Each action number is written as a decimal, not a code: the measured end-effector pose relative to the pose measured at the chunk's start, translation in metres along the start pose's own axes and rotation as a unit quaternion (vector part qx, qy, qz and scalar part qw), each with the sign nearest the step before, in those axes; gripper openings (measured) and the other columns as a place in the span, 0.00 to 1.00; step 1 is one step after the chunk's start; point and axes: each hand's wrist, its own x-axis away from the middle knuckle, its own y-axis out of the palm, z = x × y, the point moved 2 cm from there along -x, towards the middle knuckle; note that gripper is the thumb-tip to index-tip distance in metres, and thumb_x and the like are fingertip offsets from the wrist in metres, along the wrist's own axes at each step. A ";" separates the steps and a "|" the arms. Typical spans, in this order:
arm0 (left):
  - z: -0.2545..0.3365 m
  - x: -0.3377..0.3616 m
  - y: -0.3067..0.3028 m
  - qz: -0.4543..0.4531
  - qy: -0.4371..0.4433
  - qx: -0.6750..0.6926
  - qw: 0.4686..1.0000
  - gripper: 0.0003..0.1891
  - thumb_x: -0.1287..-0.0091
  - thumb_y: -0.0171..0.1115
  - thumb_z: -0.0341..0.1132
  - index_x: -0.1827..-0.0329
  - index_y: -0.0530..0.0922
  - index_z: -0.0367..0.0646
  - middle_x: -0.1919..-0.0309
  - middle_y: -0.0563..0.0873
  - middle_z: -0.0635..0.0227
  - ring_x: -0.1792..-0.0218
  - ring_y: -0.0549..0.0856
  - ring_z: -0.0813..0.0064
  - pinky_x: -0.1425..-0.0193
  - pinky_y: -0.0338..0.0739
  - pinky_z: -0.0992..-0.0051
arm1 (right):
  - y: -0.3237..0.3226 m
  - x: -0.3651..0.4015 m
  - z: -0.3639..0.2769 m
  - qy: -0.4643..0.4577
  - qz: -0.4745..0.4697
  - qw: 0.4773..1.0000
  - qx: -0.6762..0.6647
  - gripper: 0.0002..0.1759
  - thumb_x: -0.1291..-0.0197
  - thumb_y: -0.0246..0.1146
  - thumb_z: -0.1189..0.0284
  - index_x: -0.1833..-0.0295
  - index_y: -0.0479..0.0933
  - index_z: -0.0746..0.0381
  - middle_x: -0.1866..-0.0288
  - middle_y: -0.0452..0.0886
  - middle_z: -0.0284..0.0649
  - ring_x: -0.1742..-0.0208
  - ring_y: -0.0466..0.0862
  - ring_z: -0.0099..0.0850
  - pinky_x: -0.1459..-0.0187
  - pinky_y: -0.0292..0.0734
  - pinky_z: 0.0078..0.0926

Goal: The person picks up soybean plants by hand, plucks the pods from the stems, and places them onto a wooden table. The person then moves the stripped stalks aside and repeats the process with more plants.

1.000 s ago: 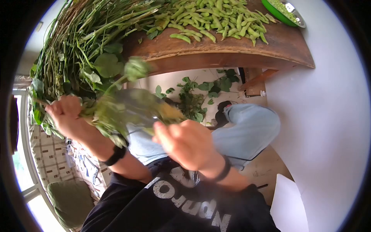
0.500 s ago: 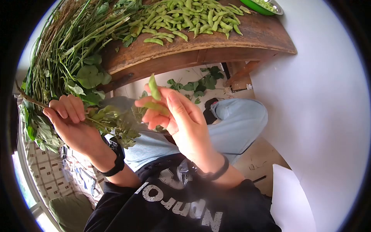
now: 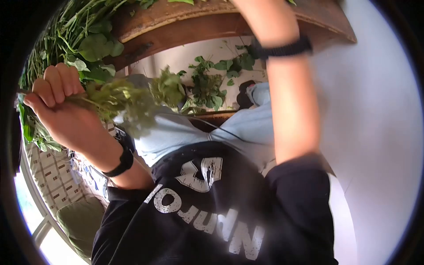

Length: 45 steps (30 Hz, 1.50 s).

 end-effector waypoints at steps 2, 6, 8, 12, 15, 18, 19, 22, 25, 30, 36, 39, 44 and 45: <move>-0.003 0.002 -0.002 -0.016 -0.007 0.022 1.000 0.23 0.23 0.46 0.50 0.77 0.58 0.50 0.76 0.57 0.75 0.73 0.56 0.77 0.66 0.54 0.75 | -0.005 0.040 -0.029 0.079 -0.053 0.988 -0.124 0.16 0.34 0.60 0.73 0.42 0.76 0.67 0.52 0.85 0.43 0.55 0.85 0.35 0.52 0.79 0.29; -0.011 0.005 0.000 -0.054 -0.023 0.118 0.991 0.24 0.25 0.49 0.52 0.79 0.59 0.53 0.73 0.59 0.78 0.69 0.58 0.78 0.63 0.55 0.75 | -0.007 0.100 -0.080 0.121 -0.136 0.919 -0.350 0.26 0.46 0.68 0.79 0.40 0.74 0.67 0.43 0.82 0.42 0.45 0.81 0.36 0.45 0.76 0.30; -0.013 0.005 0.001 -0.075 -0.007 0.183 0.980 0.24 0.25 0.50 0.52 0.81 0.62 0.55 0.74 0.59 0.79 0.69 0.58 0.78 0.62 0.55 0.75 | -0.008 0.115 -0.094 0.095 -0.194 0.901 -0.375 0.29 0.52 0.72 0.79 0.41 0.75 0.67 0.40 0.80 0.44 0.41 0.80 0.37 0.41 0.74 0.32; -0.014 0.005 0.002 -0.066 0.006 0.197 0.978 0.23 0.26 0.51 0.51 0.82 0.64 0.56 0.75 0.60 0.80 0.68 0.60 0.78 0.61 0.56 0.75 | -0.002 0.124 -0.116 0.135 -0.177 0.896 -0.384 0.21 0.51 0.71 0.80 0.48 0.80 0.67 0.51 0.82 0.44 0.51 0.82 0.35 0.50 0.77 0.31; -0.018 0.009 0.014 -0.014 0.007 0.111 0.994 0.22 0.25 0.49 0.53 0.76 0.67 0.50 0.76 0.61 0.78 0.72 0.61 0.79 0.66 0.58 0.77 | 0.004 0.127 -0.118 0.201 -0.157 0.877 -0.407 0.14 0.48 0.69 0.80 0.55 0.78 0.61 0.63 0.77 0.40 0.65 0.80 0.37 0.64 0.74 0.32; -0.023 0.013 0.018 0.048 0.024 -0.138 0.989 0.22 0.22 0.46 0.50 0.71 0.67 0.43 0.78 0.65 0.73 0.78 0.61 0.80 0.75 0.57 0.79 | 0.000 0.126 -0.117 0.189 -0.136 0.889 -0.393 0.14 0.46 0.68 0.82 0.52 0.79 0.68 0.59 0.81 0.42 0.65 0.79 0.29 0.61 0.75 0.25; -0.026 0.016 0.019 0.088 0.019 -0.172 0.981 0.21 0.22 0.44 0.48 0.72 0.66 0.43 0.79 0.65 0.73 0.79 0.62 0.81 0.76 0.57 0.79 | 0.000 0.127 -0.117 0.202 -0.130 0.881 -0.408 0.12 0.43 0.67 0.81 0.53 0.79 0.68 0.59 0.80 0.41 0.64 0.79 0.28 0.60 0.76 0.25; -0.025 0.016 0.018 0.131 0.011 -0.202 0.971 0.22 0.20 0.41 0.47 0.74 0.63 0.45 0.81 0.64 0.72 0.80 0.61 0.81 0.76 0.57 0.79 | 0.000 0.129 -0.120 0.302 -0.141 0.807 -0.488 0.10 0.40 0.66 0.80 0.52 0.79 0.68 0.59 0.80 0.41 0.63 0.80 0.28 0.58 0.76 0.24; -0.022 0.016 0.018 0.101 -0.007 -0.147 0.984 0.24 0.20 0.41 0.48 0.77 0.60 0.47 0.82 0.62 0.73 0.81 0.60 0.81 0.77 0.57 0.79 | -0.003 0.129 -0.116 0.299 -0.185 0.804 -0.479 0.10 0.41 0.67 0.78 0.54 0.79 0.68 0.62 0.80 0.40 0.63 0.80 0.28 0.58 0.76 0.23; -0.016 0.011 0.002 0.161 -0.006 -0.148 0.976 0.28 0.21 0.40 0.52 0.83 0.58 0.49 0.88 0.61 0.73 0.87 0.60 0.82 0.83 0.52 0.79 | -0.012 0.129 -0.133 0.122 -0.138 0.923 -0.338 0.13 0.52 0.70 0.79 0.61 0.74 0.64 0.70 0.70 0.41 0.69 0.75 0.37 0.69 0.71 0.34; -0.023 0.017 0.005 0.198 -0.018 -0.089 0.976 0.28 0.21 0.42 0.51 0.83 0.59 0.49 0.89 0.62 0.73 0.87 0.60 0.81 0.83 0.51 0.79 | -0.027 0.133 -0.137 0.103 -0.111 0.958 -0.242 0.15 0.52 0.70 0.80 0.58 0.76 0.68 0.69 0.69 0.39 0.69 0.75 0.35 0.69 0.71 0.30; -0.023 0.019 0.005 0.178 -0.003 -0.063 0.982 0.28 0.21 0.43 0.51 0.83 0.59 0.50 0.88 0.62 0.74 0.87 0.61 0.81 0.82 0.50 0.80 | -0.037 0.123 -0.138 0.042 -0.106 0.971 -0.209 0.14 0.53 0.70 0.80 0.59 0.77 0.71 0.70 0.69 0.39 0.68 0.75 0.34 0.69 0.72 0.29; -0.006 -0.001 -0.083 0.323 0.045 -0.194 0.925 0.27 0.21 0.40 0.51 0.80 0.58 0.48 0.84 0.56 0.75 0.81 0.58 0.81 0.80 0.50 0.78 | -0.084 0.129 -0.114 0.277 -0.021 0.959 -0.054 0.12 0.48 0.67 0.84 0.57 0.78 0.66 0.68 0.77 0.43 0.67 0.77 0.35 0.62 0.76 0.31; -0.003 -0.002 -0.065 0.321 0.043 -0.156 0.933 0.26 0.20 0.38 0.51 0.80 0.57 0.49 0.84 0.57 0.75 0.81 0.58 0.81 0.79 0.51 0.77 | -0.095 0.128 -0.106 0.246 0.006 0.967 -0.058 0.11 0.47 0.66 0.84 0.56 0.78 0.66 0.67 0.77 0.42 0.67 0.77 0.34 0.62 0.76 0.31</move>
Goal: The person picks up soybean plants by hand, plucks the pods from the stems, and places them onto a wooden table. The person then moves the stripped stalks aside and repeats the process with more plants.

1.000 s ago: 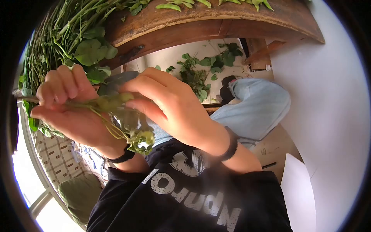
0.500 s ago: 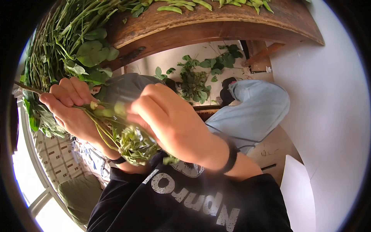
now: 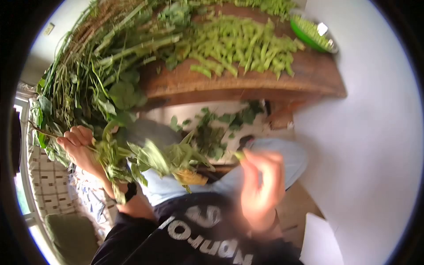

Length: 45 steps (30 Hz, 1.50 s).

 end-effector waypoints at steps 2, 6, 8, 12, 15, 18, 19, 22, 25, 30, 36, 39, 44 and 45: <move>0.008 0.017 0.021 -0.045 -0.015 0.041 0.998 0.26 0.20 0.37 0.52 0.80 0.57 0.50 0.84 0.58 0.74 0.81 0.57 0.81 0.77 0.51 0.77 | -0.019 -0.018 -0.004 -0.115 0.058 0.992 0.001 0.09 0.44 0.64 0.82 0.57 0.77 0.66 0.66 0.77 0.42 0.67 0.77 0.34 0.62 0.76 0.33; 0.002 0.048 0.045 -0.136 -0.124 0.111 0.977 0.25 0.20 0.38 0.50 0.78 0.58 0.48 0.81 0.60 0.75 0.79 0.58 0.82 0.73 0.54 0.77 | -0.025 -0.062 -0.029 -0.366 0.274 0.888 0.054 0.05 0.36 0.56 0.76 0.60 0.76 0.67 0.67 0.74 0.42 0.67 0.75 0.34 0.65 0.75 0.36; 0.005 0.060 0.055 -0.146 -0.183 0.144 0.962 0.24 0.20 0.39 0.50 0.77 0.56 0.48 0.79 0.59 0.76 0.76 0.56 0.82 0.70 0.54 0.77 | -0.013 -0.090 -0.028 -0.347 0.224 0.902 0.122 0.07 0.39 0.62 0.76 0.56 0.78 0.66 0.61 0.78 0.45 0.63 0.78 0.37 0.60 0.75 0.35; 0.016 0.056 0.054 -0.181 -0.190 0.265 0.928 0.26 0.20 0.36 0.52 0.78 0.56 0.48 0.81 0.57 0.76 0.78 0.55 0.82 0.71 0.54 0.78 | 0.058 -0.131 0.008 -0.276 0.056 0.957 0.062 0.14 0.47 0.70 0.77 0.53 0.80 0.63 0.54 0.82 0.39 0.54 0.80 0.39 0.51 0.73 0.35; 0.022 0.049 0.051 -0.194 -0.134 0.311 0.921 0.26 0.21 0.36 0.52 0.79 0.56 0.49 0.83 0.57 0.77 0.79 0.55 0.82 0.73 0.54 0.78 | 0.063 -0.079 -0.009 -0.245 -0.045 0.966 -0.073 0.12 0.46 0.69 0.78 0.54 0.80 0.62 0.55 0.82 0.39 0.55 0.80 0.38 0.53 0.74 0.33; 0.024 0.051 0.057 -0.207 -0.126 0.317 0.917 0.27 0.21 0.37 0.53 0.80 0.57 0.50 0.84 0.58 0.78 0.81 0.56 0.83 0.76 0.53 0.79 | 0.074 -0.037 -0.016 -0.123 -0.252 0.945 -0.171 0.10 0.46 0.69 0.81 0.58 0.79 0.65 0.60 0.83 0.40 0.59 0.83 0.33 0.55 0.77 0.28; 0.025 0.052 0.058 -0.210 -0.125 0.337 0.909 0.27 0.21 0.36 0.53 0.81 0.58 0.50 0.84 0.58 0.79 0.81 0.56 0.84 0.76 0.53 0.79 | 0.076 -0.028 -0.017 -0.106 -0.298 0.927 -0.200 0.10 0.46 0.69 0.80 0.57 0.79 0.66 0.61 0.83 0.40 0.60 0.83 0.33 0.56 0.77 0.28; 0.028 0.055 0.058 -0.217 -0.143 0.366 0.893 0.27 0.21 0.36 0.52 0.81 0.59 0.51 0.84 0.59 0.79 0.81 0.56 0.84 0.75 0.54 0.80 | 0.080 -0.009 -0.020 -0.002 -0.372 0.896 -0.242 0.13 0.43 0.70 0.76 0.54 0.77 0.66 0.63 0.81 0.40 0.62 0.82 0.33 0.58 0.77 0.29; 0.027 0.057 0.057 -0.229 -0.143 0.381 0.884 0.27 0.20 0.36 0.51 0.81 0.60 0.51 0.83 0.59 0.79 0.81 0.57 0.84 0.74 0.54 0.81 | 0.084 0.001 -0.025 0.000 -0.368 0.886 -0.282 0.14 0.43 0.70 0.73 0.53 0.76 0.67 0.62 0.80 0.40 0.62 0.81 0.32 0.58 0.77 0.28; 0.022 0.058 0.053 -0.205 -0.176 0.313 0.910 0.28 0.20 0.36 0.52 0.82 0.59 0.51 0.86 0.58 0.80 0.83 0.55 0.85 0.77 0.52 0.80 | 0.088 0.006 -0.022 0.022 -0.347 0.892 -0.288 0.12 0.43 0.70 0.73 0.56 0.77 0.66 0.63 0.79 0.40 0.65 0.79 0.34 0.62 0.74 0.30; 0.015 0.051 0.046 -0.124 -0.092 0.102 0.983 0.28 0.21 0.38 0.53 0.83 0.57 0.51 0.87 0.55 0.80 0.84 0.52 0.84 0.80 0.47 0.77 | 0.070 0.001 -0.028 -0.198 -0.221 0.951 -0.086 0.13 0.53 0.73 0.71 0.61 0.79 0.60 0.66 0.78 0.31 0.67 0.76 0.30 0.62 0.68 0.31; 0.006 0.006 0.010 -0.036 -0.041 0.066 0.996 0.26 0.20 0.39 0.49 0.80 0.56 0.49 0.84 0.54 0.78 0.81 0.52 0.82 0.76 0.46 0.75 | 0.036 -0.002 -0.016 -0.198 -0.178 0.963 0.025 0.15 0.57 0.74 0.72 0.63 0.79 0.60 0.66 0.79 0.33 0.66 0.76 0.35 0.61 0.68 0.33; 0.023 0.019 0.038 -0.139 0.038 0.167 0.975 0.26 0.20 0.37 0.48 0.81 0.55 0.50 0.84 0.53 0.78 0.81 0.50 0.82 0.76 0.47 0.75 | -0.018 -0.056 -0.018 -0.250 0.112 0.962 0.015 0.06 0.44 0.63 0.78 0.60 0.76 0.64 0.68 0.78 0.39 0.65 0.77 0.37 0.61 0.69 0.32; 0.025 0.028 0.046 -0.143 0.037 0.166 0.975 0.26 0.20 0.37 0.48 0.81 0.55 0.50 0.84 0.53 0.78 0.81 0.50 0.82 0.76 0.47 0.75 | -0.003 -0.081 -0.006 -0.256 0.137 0.953 0.086 0.10 0.43 0.65 0.75 0.55 0.76 0.65 0.64 0.79 0.41 0.63 0.78 0.38 0.59 0.71 0.33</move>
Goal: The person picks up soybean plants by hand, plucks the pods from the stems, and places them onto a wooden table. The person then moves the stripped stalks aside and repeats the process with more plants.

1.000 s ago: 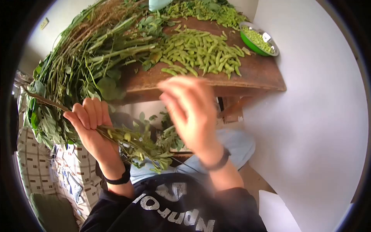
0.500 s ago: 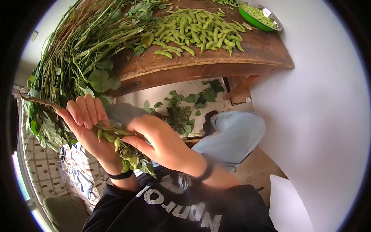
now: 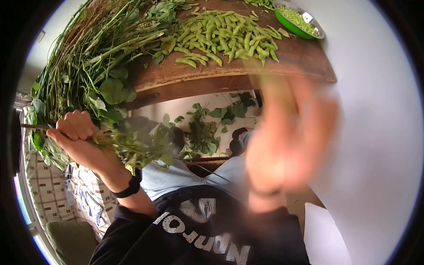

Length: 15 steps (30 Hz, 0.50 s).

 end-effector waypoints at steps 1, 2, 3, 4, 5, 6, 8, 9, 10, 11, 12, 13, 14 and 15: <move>0.000 0.007 0.009 0.020 -0.027 0.008 0.999 0.26 0.20 0.38 0.48 0.81 0.56 0.50 0.84 0.53 0.77 0.81 0.50 0.82 0.76 0.47 0.75 | 0.025 -0.009 0.021 0.017 -0.036 0.998 0.056 0.15 0.41 0.66 0.71 0.51 0.76 0.67 0.60 0.79 0.43 0.60 0.78 0.39 0.57 0.73 0.33; 0.000 0.011 0.014 0.041 -0.053 0.019 0.998 0.26 0.20 0.38 0.49 0.81 0.56 0.50 0.84 0.53 0.77 0.81 0.50 0.82 0.76 0.47 0.75 | 0.050 -0.013 0.035 0.067 -0.107 0.990 0.065 0.20 0.40 0.67 0.67 0.47 0.75 0.68 0.56 0.79 0.45 0.58 0.79 0.41 0.55 0.74 0.33; 0.000 0.013 0.014 0.036 -0.061 0.032 0.997 0.27 0.21 0.40 0.50 0.82 0.56 0.50 0.85 0.54 0.77 0.81 0.52 0.83 0.76 0.48 0.76 | 0.058 -0.008 0.026 0.154 -0.137 0.978 -0.012 0.21 0.40 0.67 0.65 0.46 0.74 0.67 0.55 0.78 0.46 0.56 0.80 0.41 0.54 0.74 0.36; -0.001 0.012 0.019 0.036 -0.053 0.042 0.997 0.27 0.21 0.40 0.50 0.82 0.56 0.50 0.85 0.54 0.77 0.81 0.52 0.83 0.76 0.48 0.76 | 0.055 -0.003 0.006 0.146 -0.158 0.976 -0.045 0.21 0.40 0.67 0.66 0.45 0.74 0.64 0.55 0.78 0.45 0.55 0.80 0.41 0.55 0.73 0.36; -0.001 0.015 0.021 0.052 -0.042 0.012 0.998 0.28 0.20 0.37 0.52 0.83 0.56 0.50 0.86 0.55 0.77 0.83 0.53 0.82 0.77 0.48 0.77 | 0.053 0.007 -0.020 0.080 -0.160 0.977 -0.113 0.17 0.43 0.68 0.68 0.50 0.76 0.62 0.55 0.79 0.41 0.57 0.79 0.38 0.57 0.72 0.35; -0.001 0.019 0.019 0.067 -0.039 -0.025 0.997 0.29 0.20 0.34 0.53 0.84 0.56 0.51 0.87 0.56 0.76 0.84 0.54 0.82 0.77 0.49 0.77 | 0.050 0.017 -0.046 0.015 -0.168 0.968 -0.184 0.14 0.46 0.69 0.70 0.54 0.78 0.60 0.56 0.79 0.36 0.58 0.79 0.35 0.58 0.71 0.34; -0.003 0.022 0.016 0.045 -0.050 -0.039 0.997 0.30 0.21 0.33 0.54 0.84 0.57 0.50 0.88 0.58 0.76 0.84 0.55 0.82 0.78 0.50 0.78 | 0.050 0.042 -0.072 0.026 -0.225 0.930 -0.291 0.16 0.51 0.71 0.72 0.56 0.77 0.61 0.57 0.79 0.37 0.58 0.79 0.34 0.58 0.72 0.31; -0.005 0.023 0.014 0.040 -0.058 -0.042 0.997 0.30 0.21 0.33 0.54 0.84 0.57 0.50 0.88 0.58 0.76 0.85 0.55 0.82 0.78 0.50 0.78 | 0.053 0.047 -0.073 0.052 -0.245 0.916 -0.315 0.18 0.52 0.72 0.72 0.55 0.77 0.61 0.57 0.78 0.37 0.59 0.78 0.35 0.59 0.72 0.31; -0.006 0.024 0.014 0.035 -0.062 -0.042 0.997 0.30 0.21 0.33 0.54 0.84 0.58 0.50 0.88 0.59 0.75 0.85 0.56 0.82 0.78 0.51 0.78 | 0.057 0.048 -0.073 0.074 -0.262 0.901 -0.337 0.20 0.53 0.73 0.72 0.54 0.76 0.61 0.58 0.78 0.37 0.59 0.78 0.36 0.59 0.72 0.31; -0.006 0.026 0.014 0.032 -0.064 -0.046 0.996 0.30 0.21 0.33 0.54 0.84 0.58 0.50 0.88 0.59 0.75 0.85 0.56 0.82 0.78 0.51 0.78 | 0.061 0.051 -0.074 0.085 -0.272 0.898 -0.334 0.21 0.54 0.73 0.71 0.53 0.75 0.62 0.59 0.76 0.36 0.60 0.76 0.37 0.59 0.71 0.32; -0.008 0.028 0.015 0.019 -0.076 -0.041 0.996 0.30 0.21 0.33 0.54 0.84 0.58 0.50 0.88 0.59 0.75 0.85 0.56 0.82 0.79 0.51 0.79 | 0.064 0.052 -0.074 0.089 -0.271 0.899 -0.333 0.21 0.54 0.73 0.71 0.53 0.75 0.62 0.59 0.76 0.36 0.60 0.76 0.37 0.59 0.71 0.32; -0.009 0.030 0.017 0.007 -0.088 -0.033 0.996 0.30 0.21 0.33 0.54 0.84 0.58 0.50 0.88 0.59 0.75 0.85 0.57 0.82 0.79 0.51 0.79 | 0.065 0.053 -0.074 0.071 -0.290 0.896 -0.330 0.20 0.54 0.72 0.71 0.54 0.75 0.61 0.60 0.76 0.36 0.60 0.75 0.37 0.59 0.71 0.32; -0.010 0.031 0.018 0.006 -0.090 -0.031 0.995 0.30 0.21 0.33 0.54 0.84 0.58 0.50 0.88 0.59 0.75 0.85 0.57 0.82 0.79 0.51 0.79 | 0.066 0.053 -0.074 0.052 -0.310 0.892 -0.325 0.19 0.54 0.72 0.71 0.56 0.75 0.61 0.61 0.75 0.35 0.60 0.75 0.36 0.58 0.70 0.32; -0.011 0.033 0.018 0.007 -0.097 -0.044 0.994 0.30 0.21 0.32 0.55 0.84 0.58 0.49 0.88 0.59 0.74 0.85 0.57 0.82 0.79 0.51 0.79 | 0.066 0.053 -0.076 0.073 -0.315 0.891 -0.319 0.20 0.58 0.74 0.73 0.57 0.78 0.62 0.60 0.77 0.35 0.58 0.77 0.37 0.57 0.72 0.34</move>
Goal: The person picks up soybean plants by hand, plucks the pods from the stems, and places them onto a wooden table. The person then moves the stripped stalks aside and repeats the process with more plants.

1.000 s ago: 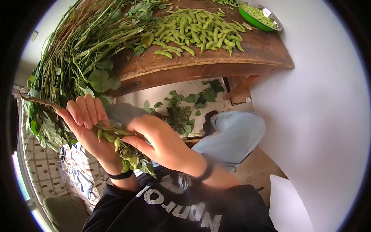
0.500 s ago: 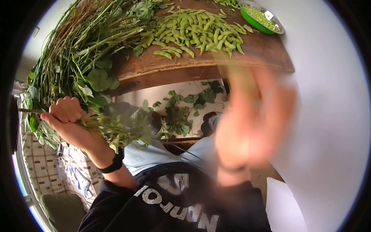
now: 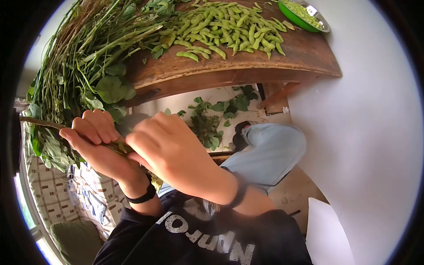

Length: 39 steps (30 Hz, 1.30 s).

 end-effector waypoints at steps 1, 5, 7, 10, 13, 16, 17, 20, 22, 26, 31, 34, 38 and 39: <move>-0.001 0.001 0.000 0.004 -0.007 -0.014 1.000 0.30 0.21 0.32 0.55 0.84 0.57 0.49 0.88 0.59 0.74 0.85 0.58 0.82 0.79 0.51 0.79 | 0.001 0.000 -0.001 0.001 -0.003 1.000 0.002 0.20 0.58 0.74 0.73 0.57 0.78 0.62 0.60 0.77 0.35 0.58 0.77 0.37 0.57 0.72 0.34; -0.002 0.004 0.001 0.036 0.011 -0.067 0.997 0.31 0.21 0.33 0.55 0.84 0.57 0.49 0.88 0.61 0.73 0.85 0.58 0.82 0.80 0.52 0.79 | 0.011 0.005 0.001 0.001 0.006 0.997 0.083 0.18 0.58 0.73 0.72 0.59 0.78 0.61 0.60 0.77 0.34 0.58 0.77 0.36 0.55 0.71 0.35; -0.004 0.005 -0.001 0.039 0.023 -0.081 0.996 0.31 0.21 0.33 0.55 0.84 0.57 0.49 0.88 0.61 0.74 0.85 0.58 0.82 0.80 0.51 0.79 | 0.015 0.007 0.002 0.007 0.011 0.995 0.097 0.17 0.57 0.71 0.72 0.59 0.78 0.61 0.60 0.77 0.33 0.57 0.77 0.35 0.54 0.71 0.35; -0.002 -0.003 -0.007 0.047 0.028 -0.127 0.990 0.30 0.21 0.35 0.54 0.84 0.57 0.50 0.89 0.60 0.75 0.86 0.58 0.83 0.80 0.51 0.79 | 0.016 0.008 -0.005 -0.044 0.029 0.982 0.181 0.12 0.54 0.66 0.68 0.62 0.78 0.59 0.59 0.76 0.32 0.55 0.76 0.32 0.50 0.70 0.39; -0.002 -0.014 -0.012 0.065 0.044 -0.157 0.985 0.30 0.21 0.36 0.54 0.84 0.56 0.51 0.88 0.59 0.76 0.85 0.56 0.83 0.79 0.49 0.78 | 0.014 0.011 -0.019 -0.031 0.025 0.970 0.240 0.09 0.54 0.69 0.70 0.65 0.79 0.58 0.58 0.77 0.31 0.53 0.76 0.33 0.47 0.70 0.40; 0.014 -0.053 -0.054 0.126 0.103 -0.191 0.968 0.28 0.20 0.33 0.52 0.82 0.54 0.51 0.86 0.55 0.76 0.83 0.51 0.80 0.77 0.47 0.74 | -0.025 0.029 -0.009 0.013 0.053 0.968 0.244 0.15 0.55 0.69 0.71 0.58 0.78 0.59 0.58 0.77 0.33 0.52 0.76 0.34 0.49 0.70 0.41; 0.022 -0.054 -0.051 0.142 0.100 -0.170 0.970 0.28 0.20 0.33 0.53 0.82 0.54 0.51 0.85 0.53 0.76 0.82 0.51 0.80 0.76 0.49 0.75 | -0.044 0.031 -0.010 0.038 0.085 0.969 0.227 0.16 0.56 0.71 0.72 0.59 0.78 0.59 0.58 0.78 0.34 0.55 0.77 0.34 0.50 0.70 0.42; 0.022 -0.045 -0.040 0.040 0.127 -0.095 0.987 0.27 0.21 0.36 0.53 0.82 0.54 0.51 0.84 0.53 0.77 0.81 0.51 0.81 0.75 0.51 0.76 | -0.091 0.033 -0.014 -0.030 0.282 0.931 0.229 0.15 0.49 0.69 0.72 0.55 0.79 0.61 0.59 0.80 0.35 0.60 0.77 0.31 0.55 0.71 0.35; 0.017 -0.037 -0.029 0.022 0.043 0.123 0.991 0.27 0.21 0.36 0.52 0.81 0.57 0.50 0.86 0.56 0.77 0.83 0.52 0.83 0.79 0.48 0.78 | -0.115 0.012 0.000 -0.078 0.362 0.883 0.290 0.14 0.45 0.68 0.71 0.52 0.79 0.63 0.59 0.81 0.36 0.64 0.77 0.29 0.58 0.72 0.30; 0.024 -0.027 -0.024 -0.013 0.046 0.200 0.979 0.28 0.20 0.34 0.51 0.82 0.60 0.50 0.87 0.59 0.77 0.84 0.53 0.83 0.81 0.50 0.80 | -0.121 -0.040 0.066 0.098 0.285 0.910 0.284 0.17 0.38 0.67 0.68 0.47 0.78 0.65 0.61 0.81 0.38 0.69 0.76 0.25 0.65 0.71 0.23; 0.026 -0.027 -0.023 -0.050 0.095 0.187 0.976 0.30 0.20 0.33 0.53 0.84 0.58 0.51 0.88 0.58 0.77 0.86 0.54 0.83 0.82 0.48 0.79 | -0.036 -0.009 -0.008 0.058 0.047 0.997 -0.014 0.21 0.48 0.72 0.60 0.59 0.76 0.64 0.66 0.78 0.37 0.69 0.77 0.28 0.67 0.72 0.24; 0.023 -0.020 -0.011 -0.057 0.086 0.170 0.980 0.30 0.20 0.33 0.54 0.85 0.59 0.52 0.89 0.58 0.78 0.87 0.54 0.84 0.82 0.48 0.80 | 0.001 -0.003 -0.021 0.013 -0.009 1.000 0.003 0.24 0.56 0.76 0.57 0.65 0.75 0.62 0.70 0.74 0.38 0.71 0.76 0.38 0.70 0.70 0.33; 0.021 -0.019 -0.013 -0.060 0.072 0.143 0.985 0.30 0.20 0.32 0.53 0.84 0.59 0.52 0.90 0.58 0.79 0.89 0.53 0.85 0.83 0.48 0.82 | 0.023 0.005 -0.011 -0.032 0.021 0.999 -0.005 0.14 0.51 0.72 0.66 0.65 0.75 0.60 0.69 0.72 0.37 0.72 0.74 0.36 0.70 0.67 0.31; 0.021 -0.020 -0.017 -0.046 0.054 0.136 0.988 0.29 0.20 0.32 0.53 0.84 0.59 0.52 0.90 0.57 0.79 0.90 0.52 0.85 0.84 0.48 0.82 | 0.024 0.007 -0.011 -0.034 0.018 0.999 -0.006 0.14 0.51 0.72 0.66 0.65 0.75 0.60 0.69 0.72 0.37 0.72 0.74 0.36 0.70 0.67 0.31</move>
